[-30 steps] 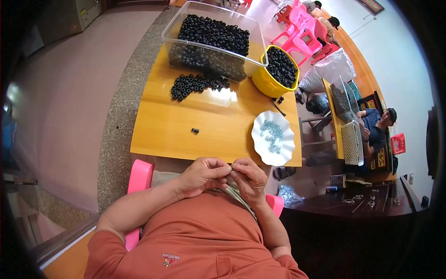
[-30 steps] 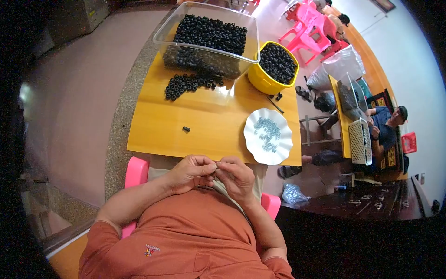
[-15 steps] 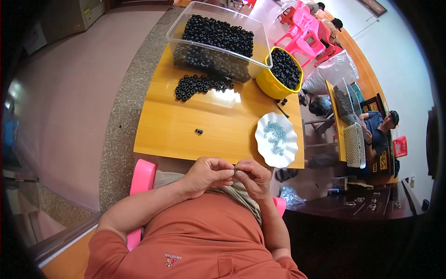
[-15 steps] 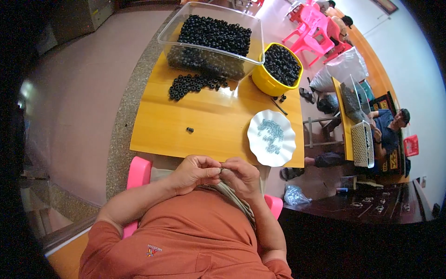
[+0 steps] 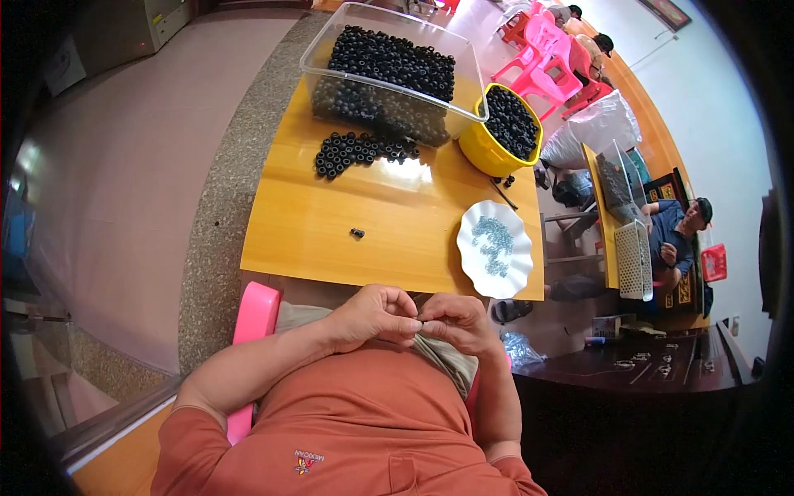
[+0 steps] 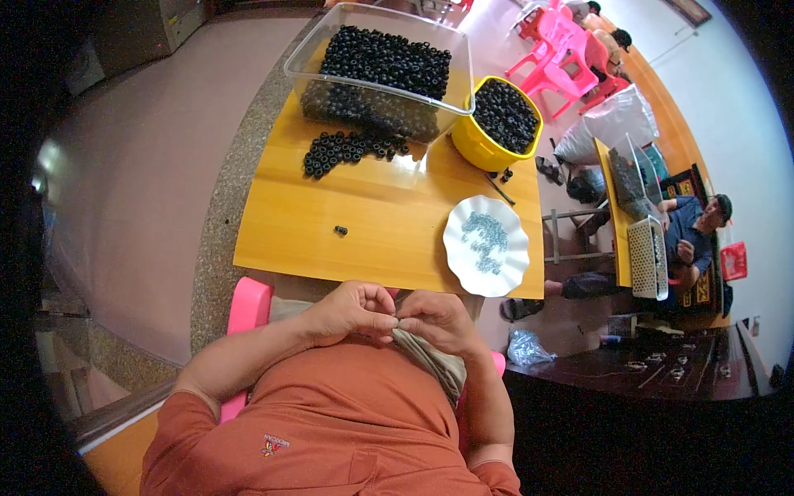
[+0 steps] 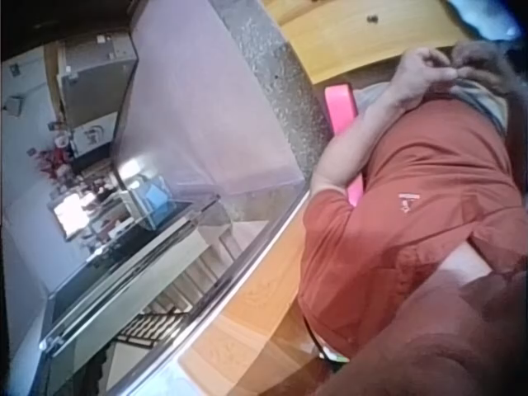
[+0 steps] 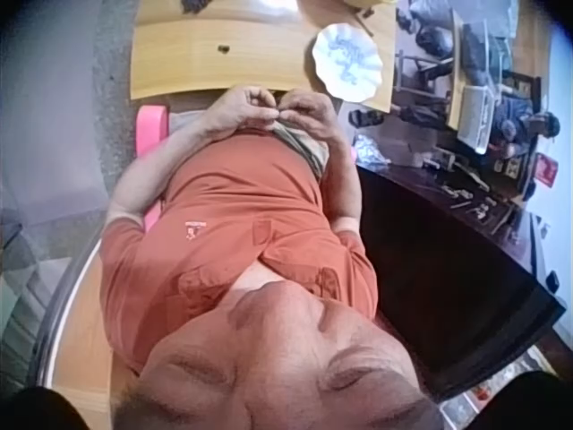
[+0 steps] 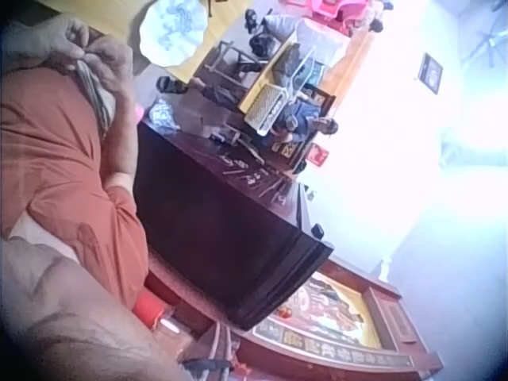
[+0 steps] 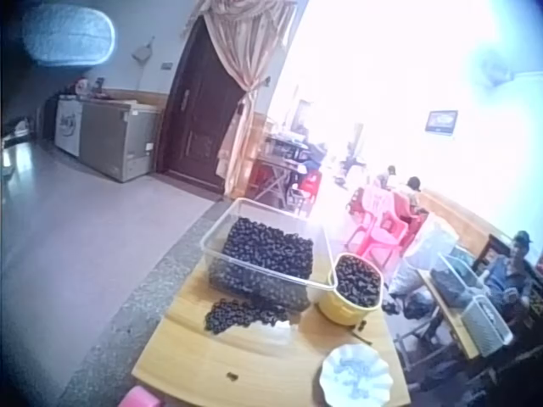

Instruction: Sorting and grouping small black plastic rings from containers onto a table.

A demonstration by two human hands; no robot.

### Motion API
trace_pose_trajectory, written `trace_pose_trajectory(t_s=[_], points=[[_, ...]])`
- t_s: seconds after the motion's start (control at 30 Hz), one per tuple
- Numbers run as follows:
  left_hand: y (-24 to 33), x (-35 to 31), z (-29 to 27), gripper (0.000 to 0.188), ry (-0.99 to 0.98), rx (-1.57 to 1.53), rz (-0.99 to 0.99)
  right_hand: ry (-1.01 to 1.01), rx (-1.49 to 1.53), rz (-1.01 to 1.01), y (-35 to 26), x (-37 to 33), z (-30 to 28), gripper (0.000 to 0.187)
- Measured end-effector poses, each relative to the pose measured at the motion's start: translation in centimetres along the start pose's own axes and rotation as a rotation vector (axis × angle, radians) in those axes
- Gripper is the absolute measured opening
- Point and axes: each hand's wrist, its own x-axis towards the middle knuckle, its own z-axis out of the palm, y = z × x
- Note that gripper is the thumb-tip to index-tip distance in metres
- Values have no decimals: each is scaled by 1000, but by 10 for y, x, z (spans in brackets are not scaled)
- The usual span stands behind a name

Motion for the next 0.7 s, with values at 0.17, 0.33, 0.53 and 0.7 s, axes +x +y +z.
trace_pose_trajectory(t_s=[0.17,0.33,0.53,0.7], points=[[2,-2,2,24,-14,-26,-49,-22,194,99,3,-2,4,11],[5,-4,2,18,4,-95,-19,162,18,-73,14,-6,19,17],[-2,-3,-1,11,71,-187,139,361,-510,-240,-15,2,47,25],[4,-6,6,11,63,-200,194,395,-140,-45,5,15,26,10]])
